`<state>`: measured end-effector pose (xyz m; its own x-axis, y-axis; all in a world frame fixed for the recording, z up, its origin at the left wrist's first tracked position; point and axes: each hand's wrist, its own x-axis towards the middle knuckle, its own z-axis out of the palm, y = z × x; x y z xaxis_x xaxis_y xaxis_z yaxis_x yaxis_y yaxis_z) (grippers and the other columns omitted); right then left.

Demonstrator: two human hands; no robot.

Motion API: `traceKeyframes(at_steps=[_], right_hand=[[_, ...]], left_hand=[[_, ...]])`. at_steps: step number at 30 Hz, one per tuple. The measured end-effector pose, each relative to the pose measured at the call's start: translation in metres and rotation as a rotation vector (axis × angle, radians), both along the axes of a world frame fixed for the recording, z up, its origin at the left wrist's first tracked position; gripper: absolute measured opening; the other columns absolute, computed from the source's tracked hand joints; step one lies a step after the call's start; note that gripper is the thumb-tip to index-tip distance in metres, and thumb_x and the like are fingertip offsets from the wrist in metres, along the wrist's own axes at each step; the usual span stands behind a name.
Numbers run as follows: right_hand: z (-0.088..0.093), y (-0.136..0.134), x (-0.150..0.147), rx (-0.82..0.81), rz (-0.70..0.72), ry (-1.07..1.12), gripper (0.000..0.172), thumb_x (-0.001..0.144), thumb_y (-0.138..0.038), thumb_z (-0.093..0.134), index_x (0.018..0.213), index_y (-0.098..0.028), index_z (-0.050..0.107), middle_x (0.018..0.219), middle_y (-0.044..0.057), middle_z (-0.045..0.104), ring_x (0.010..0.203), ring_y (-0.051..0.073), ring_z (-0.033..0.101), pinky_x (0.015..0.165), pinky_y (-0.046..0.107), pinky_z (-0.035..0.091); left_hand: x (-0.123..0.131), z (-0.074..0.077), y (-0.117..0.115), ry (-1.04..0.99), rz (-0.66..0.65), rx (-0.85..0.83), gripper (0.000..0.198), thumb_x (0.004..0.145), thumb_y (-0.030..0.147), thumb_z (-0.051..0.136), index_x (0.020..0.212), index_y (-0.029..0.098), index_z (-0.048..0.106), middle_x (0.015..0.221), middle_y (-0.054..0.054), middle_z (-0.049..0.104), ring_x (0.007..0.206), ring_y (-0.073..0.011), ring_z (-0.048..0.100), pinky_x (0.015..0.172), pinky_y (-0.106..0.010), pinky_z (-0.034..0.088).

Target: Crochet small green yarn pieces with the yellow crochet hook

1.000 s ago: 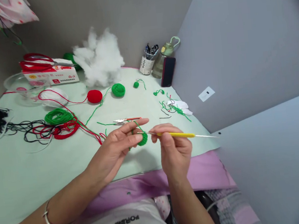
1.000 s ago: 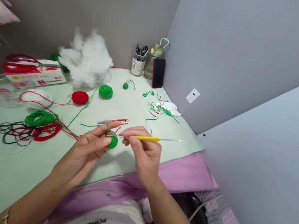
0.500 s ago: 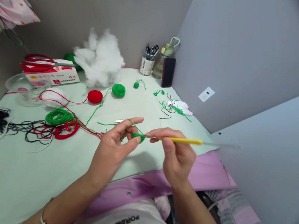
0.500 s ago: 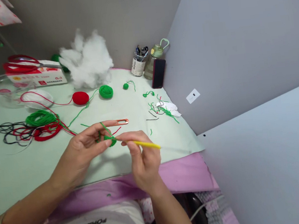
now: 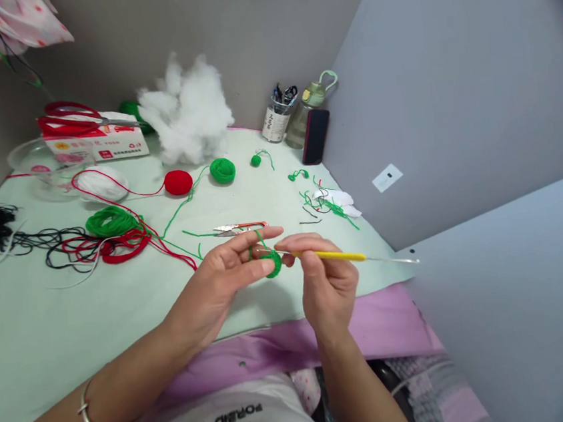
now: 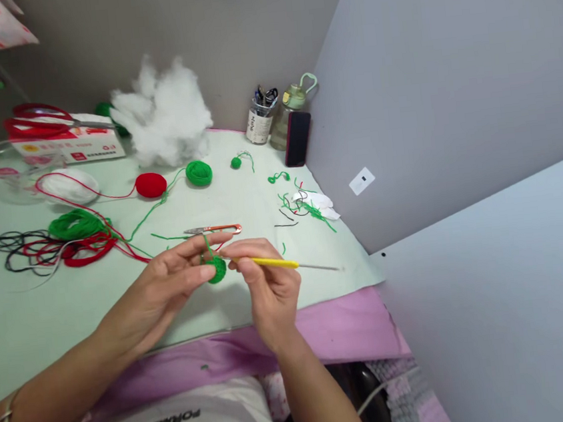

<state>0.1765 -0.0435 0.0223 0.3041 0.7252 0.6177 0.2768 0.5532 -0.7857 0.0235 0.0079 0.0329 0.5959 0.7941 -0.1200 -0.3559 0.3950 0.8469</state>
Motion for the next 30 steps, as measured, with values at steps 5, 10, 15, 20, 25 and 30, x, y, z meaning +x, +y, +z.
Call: traceKeyframes(at_steps=[5,10,15,20,25,30], right_hand=[[-0.007,-0.003,-0.001,0.056,-0.104,-0.276,0.025,0.101,-0.014,0.059,0.114,-0.029,0.076,0.100,0.004,0.078,0.088,0.018,0.074,0.072,0.033,0.063],[-0.010,-0.003,0.005,0.140,-0.164,-0.361,0.030,0.098,-0.010,0.062,0.116,-0.029,0.077,0.105,0.006,0.078,0.092,0.018,0.073,0.077,0.034,0.062],[-0.003,0.001,0.004,-0.025,0.001,0.138,0.020,0.103,-0.024,0.060,0.099,-0.027,0.079,0.089,0.002,0.075,0.072,0.013,0.066,0.064,0.029,0.056],[-0.005,0.002,0.002,-0.115,0.052,0.126,0.016,0.101,-0.025,0.064,0.099,-0.027,0.080,0.094,0.002,0.079,0.079,0.014,0.069,0.071,0.030,0.057],[-0.006,-0.001,0.005,-0.136,0.097,0.242,0.022,0.105,-0.029,0.056,0.099,-0.025,0.076,0.093,0.002,0.078,0.083,0.015,0.073,0.070,0.029,0.058],[-0.001,-0.007,0.003,-0.042,-0.013,-0.098,0.025,0.105,-0.016,0.051,0.110,-0.026,0.074,0.099,0.002,0.079,0.082,0.014,0.073,0.075,0.031,0.060]], left_hand=[[0.004,0.000,-0.003,0.081,0.123,0.102,0.042,0.083,0.027,0.086,0.124,0.030,0.079,0.092,0.001,0.069,0.095,-0.0156,0.058,0.092,-0.027,0.043],[0.004,-0.004,0.005,-0.074,-0.017,-0.177,0.033,0.083,0.031,0.083,0.114,0.022,0.083,0.105,-0.004,0.071,0.085,-0.0137,0.056,0.085,-0.027,0.048],[0.001,-0.004,0.007,-0.015,0.015,-0.050,0.032,0.084,0.028,0.081,0.116,0.026,0.083,0.118,-0.003,0.072,0.091,-0.0133,0.057,0.088,-0.025,0.046],[0.000,-0.005,0.001,0.120,0.076,0.136,0.029,0.086,0.031,0.081,0.115,0.033,0.083,0.130,-0.002,0.071,0.106,-0.0191,0.059,0.099,-0.033,0.045],[-0.001,-0.006,0.002,0.132,0.123,0.179,0.030,0.086,0.027,0.080,0.115,0.031,0.082,0.110,-0.002,0.070,0.103,-0.0184,0.057,0.093,-0.030,0.046],[-0.001,-0.006,0.000,0.184,0.181,0.254,0.031,0.087,0.021,0.076,0.117,0.031,0.080,0.100,0.001,0.067,0.092,-0.0152,0.054,0.087,-0.028,0.044]])
